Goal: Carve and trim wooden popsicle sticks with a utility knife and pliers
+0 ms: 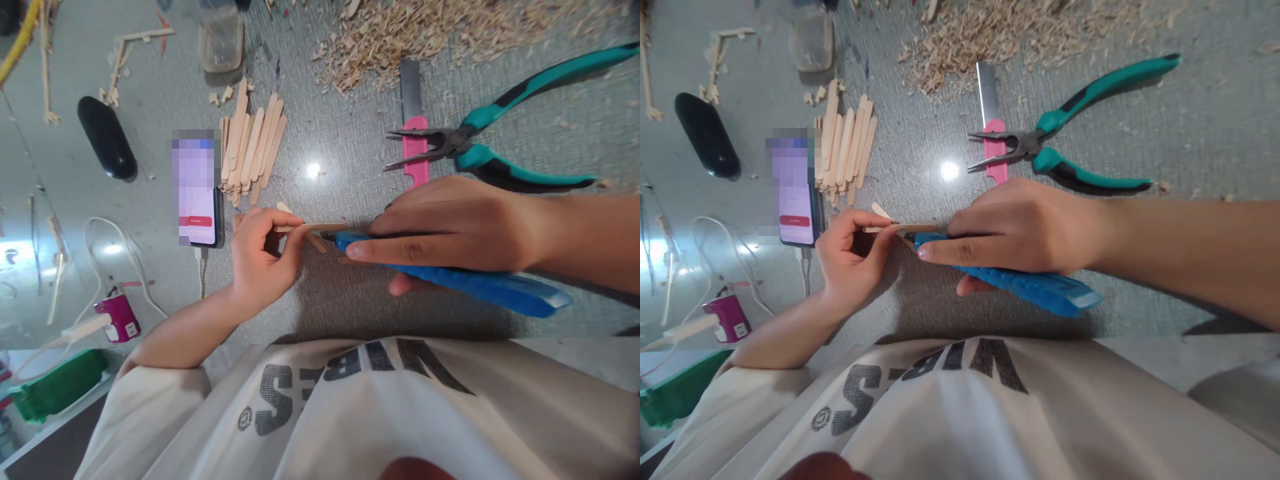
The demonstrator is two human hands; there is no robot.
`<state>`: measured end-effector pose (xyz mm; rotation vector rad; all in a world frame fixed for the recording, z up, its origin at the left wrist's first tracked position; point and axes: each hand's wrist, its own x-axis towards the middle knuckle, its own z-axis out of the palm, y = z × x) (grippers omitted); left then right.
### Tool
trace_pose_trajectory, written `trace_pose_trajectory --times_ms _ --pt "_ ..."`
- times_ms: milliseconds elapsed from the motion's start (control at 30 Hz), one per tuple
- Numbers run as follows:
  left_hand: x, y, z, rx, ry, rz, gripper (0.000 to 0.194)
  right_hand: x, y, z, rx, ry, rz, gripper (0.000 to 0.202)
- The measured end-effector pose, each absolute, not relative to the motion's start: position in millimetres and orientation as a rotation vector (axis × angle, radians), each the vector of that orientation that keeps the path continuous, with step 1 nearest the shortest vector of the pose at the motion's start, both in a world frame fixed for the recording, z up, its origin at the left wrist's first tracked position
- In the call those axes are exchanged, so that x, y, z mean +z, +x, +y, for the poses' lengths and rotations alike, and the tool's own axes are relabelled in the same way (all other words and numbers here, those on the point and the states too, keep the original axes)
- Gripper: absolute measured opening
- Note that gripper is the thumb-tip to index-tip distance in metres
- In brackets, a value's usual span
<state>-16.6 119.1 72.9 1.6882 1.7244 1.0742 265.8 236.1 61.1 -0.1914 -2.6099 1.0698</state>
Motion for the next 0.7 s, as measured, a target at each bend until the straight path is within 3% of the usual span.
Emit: trace_pose_trajectory --times_ms 233,700 --pt "72 -16 119 1.086 1.699 1.723 0.012 61 266 236 0.856 -0.085 -2.599 0.041" --pt "70 -17 119 1.124 1.708 1.693 0.011 72 267 236 1.058 -0.203 -2.641 0.039"
